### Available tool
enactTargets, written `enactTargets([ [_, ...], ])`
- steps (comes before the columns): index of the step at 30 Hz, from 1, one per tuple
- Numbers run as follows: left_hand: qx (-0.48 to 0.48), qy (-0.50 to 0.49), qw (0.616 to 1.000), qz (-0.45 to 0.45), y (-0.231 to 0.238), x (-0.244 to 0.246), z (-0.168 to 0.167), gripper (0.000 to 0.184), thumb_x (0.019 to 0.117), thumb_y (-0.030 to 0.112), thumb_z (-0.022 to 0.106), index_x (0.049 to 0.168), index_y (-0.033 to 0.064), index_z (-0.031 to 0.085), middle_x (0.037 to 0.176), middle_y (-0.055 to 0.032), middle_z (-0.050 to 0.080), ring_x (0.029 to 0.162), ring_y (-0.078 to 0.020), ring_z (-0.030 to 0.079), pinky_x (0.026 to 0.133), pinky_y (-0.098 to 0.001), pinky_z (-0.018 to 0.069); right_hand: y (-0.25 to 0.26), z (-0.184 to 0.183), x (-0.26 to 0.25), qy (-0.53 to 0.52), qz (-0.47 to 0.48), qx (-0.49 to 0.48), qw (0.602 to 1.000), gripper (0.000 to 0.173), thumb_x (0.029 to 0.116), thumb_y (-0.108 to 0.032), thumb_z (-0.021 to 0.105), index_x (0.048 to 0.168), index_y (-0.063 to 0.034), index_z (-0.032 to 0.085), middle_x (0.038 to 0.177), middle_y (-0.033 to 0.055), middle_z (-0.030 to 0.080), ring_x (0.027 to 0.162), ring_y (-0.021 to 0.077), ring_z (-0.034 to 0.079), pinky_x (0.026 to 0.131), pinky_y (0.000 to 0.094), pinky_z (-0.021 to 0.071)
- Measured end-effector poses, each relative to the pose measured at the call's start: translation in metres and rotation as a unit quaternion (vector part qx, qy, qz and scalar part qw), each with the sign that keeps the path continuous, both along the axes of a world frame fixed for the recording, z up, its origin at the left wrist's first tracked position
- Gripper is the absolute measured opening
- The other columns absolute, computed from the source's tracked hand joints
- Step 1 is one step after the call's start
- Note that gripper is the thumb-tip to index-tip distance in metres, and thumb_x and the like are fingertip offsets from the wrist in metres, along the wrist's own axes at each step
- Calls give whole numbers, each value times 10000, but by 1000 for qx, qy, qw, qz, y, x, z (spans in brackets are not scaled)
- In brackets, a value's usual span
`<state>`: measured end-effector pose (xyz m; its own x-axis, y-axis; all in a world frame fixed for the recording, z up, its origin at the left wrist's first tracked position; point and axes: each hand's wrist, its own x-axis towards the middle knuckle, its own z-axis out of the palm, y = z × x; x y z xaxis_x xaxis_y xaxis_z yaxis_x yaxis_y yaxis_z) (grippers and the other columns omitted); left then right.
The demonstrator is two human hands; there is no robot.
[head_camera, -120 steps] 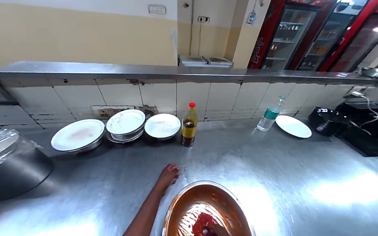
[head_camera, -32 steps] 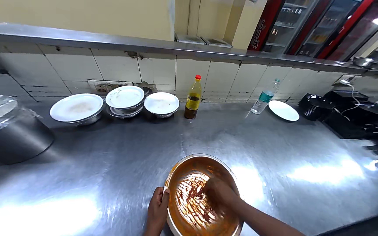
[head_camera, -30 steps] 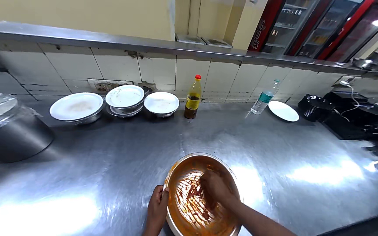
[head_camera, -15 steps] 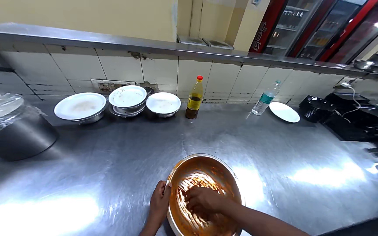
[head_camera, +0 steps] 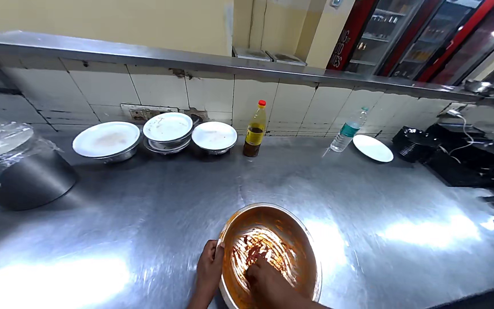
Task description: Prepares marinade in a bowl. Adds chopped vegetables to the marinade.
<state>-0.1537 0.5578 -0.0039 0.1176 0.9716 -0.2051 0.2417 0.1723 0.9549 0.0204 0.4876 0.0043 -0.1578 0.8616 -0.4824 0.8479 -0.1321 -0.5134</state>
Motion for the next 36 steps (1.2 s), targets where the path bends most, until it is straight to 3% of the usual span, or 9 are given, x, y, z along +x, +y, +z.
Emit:
enactTargets([
  [3, 1, 8, 1000, -18, 1, -3, -2, 196, 1052, 145, 490, 1070, -28, 580, 784, -74, 579, 711, -142, 587, 703, -327, 512, 50, -6, 16, -8, -62, 75, 995, 254, 1018, -102, 544, 1187, 0, 704, 1276, 259, 620, 1200, 399, 618, 1031, 522, 503],
  [5, 3, 3, 1000, -13, -2, -2, -1, 187, 1049, 140, 494, 1062, -25, 582, 766, -63, 577, 694, -129, 583, 690, -312, 508, 65, -7, 18, -21, -90, 105, 990, 323, 1058, -109, 491, 1316, -2, 653, 1373, 240, 599, 1299, 371, 578, 1116, 479, 452],
  [8, 3, 3, 1000, -4, -3, -3, 0, 188, 1043, 143, 505, 1063, -24, 590, 765, -61, 586, 690, -127, 582, 689, -315, 509, 37, -20, -1, -7, 18, 116, 993, 391, 1045, -122, 497, 1400, 13, 592, 1483, 222, 534, 1428, 382, 460, 1199, 487, 371],
  [12, -1, 13, 1000, -13, -3, -8, 1, 196, 1042, 145, 520, 1066, -36, 592, 755, -62, 582, 679, -127, 575, 681, -314, 503, -7, -13, 30, 52, 133, 107, 984, 238, 1008, -43, 577, 1162, 47, 735, 1274, 259, 664, 1254, 422, 602, 1105, 532, 449],
  [17, 1, 8, 999, -36, -2, -11, -2, 211, 1043, 161, 496, 1080, -24, 590, 763, -59, 581, 691, -132, 584, 689, -323, 512, 27, -1, 39, -70, -73, 36, 994, 316, 1038, -117, 525, 1285, 25, 663, 1389, 245, 589, 1339, 385, 542, 1145, 501, 421],
  [23, -4, 3, 1000, -16, -8, -17, 2, 203, 1046, 134, 514, 1100, -47, 588, 784, -79, 612, 701, -132, 599, 698, -320, 520, -26, -14, -4, 42, 53, 105, 992, 226, 999, -65, 588, 1118, 60, 734, 1262, 247, 675, 1247, 407, 612, 1096, 518, 465],
  [28, 2, 0, 1000, -22, -8, -28, -1, 199, 1047, 139, 498, 1099, -33, 583, 754, -63, 592, 678, -125, 594, 678, -315, 517, 17, -3, 19, -79, -135, 45, 987, 310, 1036, -126, 524, 1272, 7, 674, 1389, 230, 599, 1326, 374, 559, 1128, 507, 438],
  [32, 2, -6, 1000, -5, -7, -41, 2, 210, 1050, 137, 506, 1111, -46, 588, 759, -73, 605, 680, -128, 600, 686, -319, 527, -16, -16, -55, 22, -15, 127, 992, 269, 983, -91, 599, 1168, 71, 708, 1308, 247, 644, 1274, 400, 591, 1106, 507, 462],
  [36, -5, -3, 999, -36, -3, -60, 2, 206, 1054, 126, 484, 1104, -54, 570, 757, -86, 593, 684, -147, 601, 687, -337, 527, 7, -14, -41, 7, 48, 94, 994, 222, 1002, -86, 577, 1123, 23, 728, 1246, 230, 674, 1235, 411, 608, 1064, 565, 473],
])
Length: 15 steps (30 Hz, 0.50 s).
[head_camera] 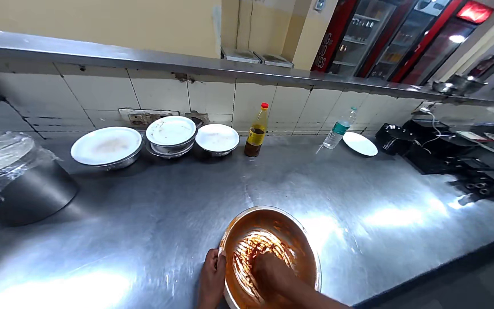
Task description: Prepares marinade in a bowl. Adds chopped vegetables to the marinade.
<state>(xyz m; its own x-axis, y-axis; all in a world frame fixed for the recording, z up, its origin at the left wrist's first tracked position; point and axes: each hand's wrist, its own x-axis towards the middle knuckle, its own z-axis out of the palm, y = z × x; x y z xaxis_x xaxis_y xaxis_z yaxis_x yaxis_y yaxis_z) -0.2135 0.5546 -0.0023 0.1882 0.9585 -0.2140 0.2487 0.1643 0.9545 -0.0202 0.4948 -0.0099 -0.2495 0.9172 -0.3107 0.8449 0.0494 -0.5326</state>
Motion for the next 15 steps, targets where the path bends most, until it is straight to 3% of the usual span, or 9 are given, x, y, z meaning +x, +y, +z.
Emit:
enactTargets([
  [3, 1, 0, 1000, -14, 5, -9, 2, 211, 1055, 129, 493, 1117, -55, 576, 759, -89, 602, 683, -147, 605, 684, -336, 526, 31, 2, 24, -18, -105, 24, 994, 268, 1021, -98, 542, 1186, -11, 735, 1296, 203, 673, 1293, 366, 587, 1126, 510, 433],
  [6, 6, -7, 1000, 3, 4, -19, 0, 225, 1051, 132, 511, 1141, -59, 590, 775, -84, 634, 683, -122, 617, 689, -311, 535, 15, 10, 24, -83, -191, -31, 978, 311, 1046, -142, 512, 1261, -17, 698, 1383, 208, 619, 1350, 356, 546, 1163, 485, 409],
  [9, 10, -24, 1000, 14, 4, -24, -2, 214, 1043, 112, 512, 1115, -73, 591, 766, -82, 623, 674, -108, 599, 679, -290, 519, -27, 23, -24, -72, -165, -99, 979, 273, 998, -82, 597, 1229, 30, 690, 1336, 285, 596, 1285, 464, 545, 1088, 574, 445],
  [11, 9, -28, 1000, 3, 6, -25, -3, 211, 1042, 116, 514, 1108, -69, 591, 763, -84, 617, 682, -122, 602, 683, -304, 521, -33, 19, -50, -26, -150, -79, 985, 242, 999, -87, 595, 1161, 49, 714, 1249, 279, 635, 1200, 444, 608, 1038, 548, 492],
  [13, 5, -25, 999, -21, 10, -27, -3, 224, 1044, 126, 507, 1119, -71, 584, 776, -103, 609, 704, -164, 610, 703, -352, 528, -9, 22, -54, -2, -167, -61, 984, 252, 1011, -96, 563, 1147, 49, 719, 1229, 279, 653, 1175, 430, 633, 1018, 560, 501],
  [15, 3, -21, 999, -41, 12, -32, -6, 223, 1047, 130, 500, 1120, -66, 577, 772, -104, 599, 700, -171, 609, 701, -362, 528, 24, 30, -40, -8, -250, -38, 967, 284, 1033, -105, 532, 1218, 23, 704, 1294, 263, 637, 1234, 394, 613, 1077, 526, 467],
])
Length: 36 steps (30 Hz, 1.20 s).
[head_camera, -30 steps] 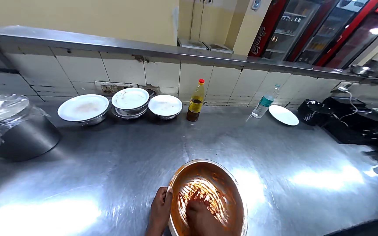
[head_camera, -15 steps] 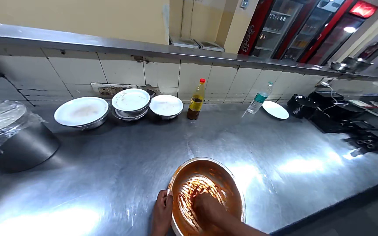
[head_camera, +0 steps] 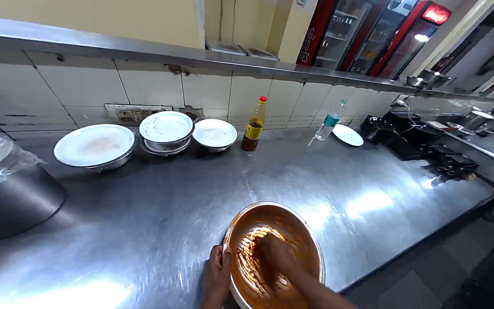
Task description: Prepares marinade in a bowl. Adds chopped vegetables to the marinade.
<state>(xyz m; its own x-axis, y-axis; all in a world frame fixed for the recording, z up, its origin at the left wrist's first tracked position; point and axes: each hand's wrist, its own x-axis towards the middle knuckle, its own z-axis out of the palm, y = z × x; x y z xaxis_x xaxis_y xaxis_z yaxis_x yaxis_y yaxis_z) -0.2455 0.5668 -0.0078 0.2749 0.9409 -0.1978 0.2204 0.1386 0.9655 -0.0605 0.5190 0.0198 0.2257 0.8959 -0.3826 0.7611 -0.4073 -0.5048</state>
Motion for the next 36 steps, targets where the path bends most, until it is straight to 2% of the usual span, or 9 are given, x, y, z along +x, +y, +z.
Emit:
enactTargets([
  [4, -5, -19, 1000, 9, -3, -1, 1, 215, 1052, 115, 496, 1119, -73, 575, 781, -106, 618, 697, -151, 620, 698, -338, 541, 10, -13, -4, -27, 20, -1, 999, 356, 1048, -136, 505, 1348, 15, 621, 1461, 227, 553, 1388, 356, 517, 1168, 488, 406],
  [8, -12, -22, 1000, 5, -4, -7, 3, 215, 1049, 113, 500, 1118, -77, 574, 774, -99, 625, 693, -133, 622, 692, -321, 539, -42, -18, -35, 9, 164, 31, 986, 270, 1021, -95, 565, 1200, 46, 710, 1338, 223, 657, 1263, 382, 627, 1074, 542, 490],
  [14, -24, -36, 999, -16, -3, -9, 3, 204, 1049, 112, 491, 1108, -70, 563, 768, -79, 609, 680, -105, 610, 681, -293, 533, -3, 2, 9, -41, -85, -49, 994, 375, 1063, -137, 494, 1405, -27, 603, 1425, 213, 599, 1329, 363, 576, 1131, 522, 436],
  [17, -20, -46, 999, -6, -5, -8, 2, 209, 1046, 114, 494, 1112, -69, 570, 775, -81, 621, 688, -106, 619, 681, -295, 540, -17, -5, -48, -8, 38, -57, 998, 475, 1047, -129, 505, 1499, 10, 464, 1572, 219, 439, 1414, 365, 497, 1127, 530, 452],
  [21, -18, -57, 998, 3, -6, -10, -2, 194, 1038, 92, 500, 1100, -83, 555, 771, -74, 617, 684, -77, 613, 679, -259, 535, -58, -26, -28, 75, 180, 46, 980, 272, 1024, -66, 553, 1217, 32, 719, 1368, 189, 661, 1271, 340, 642, 1101, 522, 481],
  [26, -25, -62, 998, -7, -4, -10, 0, 189, 1037, 94, 500, 1093, -80, 550, 751, -58, 595, 663, -66, 596, 664, -251, 525, -33, 21, 24, 19, -57, -31, 998, 317, 1058, -93, 479, 1264, -19, 708, 1254, 198, 705, 1214, 340, 651, 1091, 515, 460],
  [29, -17, -67, 998, 1, -7, -10, 0, 195, 1032, 97, 503, 1091, -81, 556, 752, -53, 590, 657, -58, 589, 659, -239, 524, -28, 13, -12, 16, -17, 5, 1000, 406, 1065, -102, 465, 1442, 34, 523, 1464, 230, 556, 1378, 350, 534, 1164, 492, 405],
  [32, -18, -58, 998, 5, -8, -9, 4, 197, 1038, 96, 502, 1097, -83, 557, 761, -59, 591, 665, -61, 590, 668, -239, 523, -36, -10, -16, 43, 138, -69, 987, 648, 1011, -77, 564, 1582, 73, 298, 1681, 279, 201, 1569, 420, 202, 1277, 533, 172],
  [36, -14, -56, 998, 7, -7, -11, -1, 178, 1025, 90, 504, 1076, -70, 564, 725, -33, 580, 636, -48, 576, 646, -231, 512, -29, 29, 20, 37, -3, -1, 999, 388, 1048, -46, 434, 1369, -58, 651, 1376, 166, 655, 1284, 321, 620, 1114, 522, 452],
])
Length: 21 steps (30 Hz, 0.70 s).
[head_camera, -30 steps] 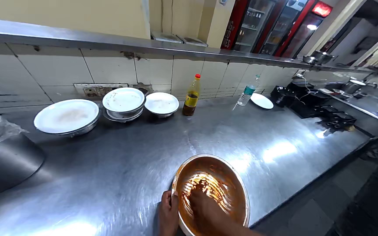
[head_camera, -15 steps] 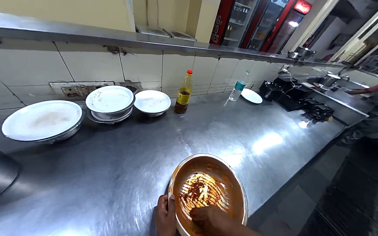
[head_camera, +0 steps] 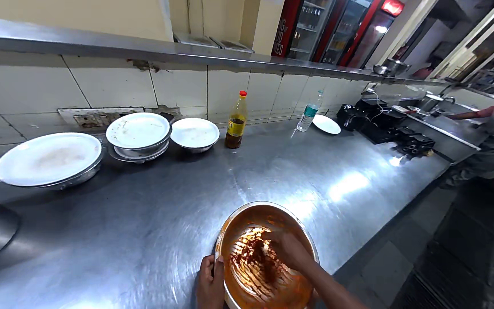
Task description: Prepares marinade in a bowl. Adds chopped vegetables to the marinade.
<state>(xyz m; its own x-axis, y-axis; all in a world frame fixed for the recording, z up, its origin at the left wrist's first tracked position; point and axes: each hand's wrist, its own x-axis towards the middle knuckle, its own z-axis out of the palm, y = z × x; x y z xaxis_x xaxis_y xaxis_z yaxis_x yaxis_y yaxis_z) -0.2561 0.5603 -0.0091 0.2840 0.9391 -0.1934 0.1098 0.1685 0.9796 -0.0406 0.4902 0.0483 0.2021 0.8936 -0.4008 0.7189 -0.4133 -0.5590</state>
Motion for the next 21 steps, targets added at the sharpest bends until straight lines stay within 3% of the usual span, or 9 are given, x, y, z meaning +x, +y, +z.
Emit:
enactTargets([
  [2, -4, -9, 1000, 9, 1, -1, 2, 166, 1031, 80, 499, 1074, -72, 552, 727, -25, 569, 637, -33, 568, 645, -209, 505, 3, 0, -12, -14, -58, 9, 998, 344, 1065, -95, 461, 1324, -57, 685, 1319, 164, 685, 1241, 306, 646, 1100, 491, 468],
  [6, 3, -7, 1000, 9, 2, -2, 3, 182, 1032, 80, 498, 1092, -84, 548, 744, -36, 584, 649, -32, 578, 656, -215, 514, 3, -29, -35, -14, -19, -1, 1000, 268, 1021, -50, 539, 1203, 32, 718, 1275, 244, 672, 1236, 378, 627, 1102, 510, 454],
  [9, 1, -8, 1000, 9, 2, -5, 2, 182, 1033, 80, 497, 1092, -85, 543, 743, -34, 579, 649, -36, 578, 658, -219, 516, 15, -5, -26, -19, -75, 33, 996, 234, 995, -69, 582, 1161, 7, 729, 1223, 208, 669, 1163, 325, 640, 1043, 461, 491],
  [13, -3, -6, 1000, 14, 5, -6, 2, 168, 1034, 80, 500, 1086, -71, 553, 737, -34, 598, 646, -41, 595, 651, -220, 524, 19, -26, -35, -17, 26, -41, 999, 268, 1014, -42, 532, 1197, 12, 720, 1302, 258, 640, 1243, 402, 607, 1084, 551, 455],
  [15, -7, -1, 1000, 1, 7, -9, 3, 184, 1040, 92, 497, 1100, -74, 550, 754, -45, 601, 660, -52, 601, 666, -236, 531, 17, -20, -30, 3, 43, -50, 998, 308, 1012, -42, 536, 1260, -29, 718, 1338, 214, 654, 1280, 363, 602, 1117, 530, 435],
  [18, -18, 4, 999, -49, 7, -21, 7, 236, 1049, 97, 493, 1148, -106, 560, 826, -101, 635, 735, -104, 621, 735, -305, 544, 8, -7, -18, 21, -12, 2, 1000, 314, 1016, -117, 569, 1290, -63, 712, 1346, 141, 680, 1291, 299, 619, 1133, 512, 445],
  [21, -39, -8, 993, -112, 20, -35, 14, 344, 1070, 153, 456, 1269, -114, 538, 991, -187, 657, 853, -203, 650, 810, -399, 554, 3, -10, -28, 3, -54, -8, 998, 468, 987, -160, 643, 1427, -9, 594, 1388, 276, 606, 1303, 434, 578, 1119, 590, 423],
])
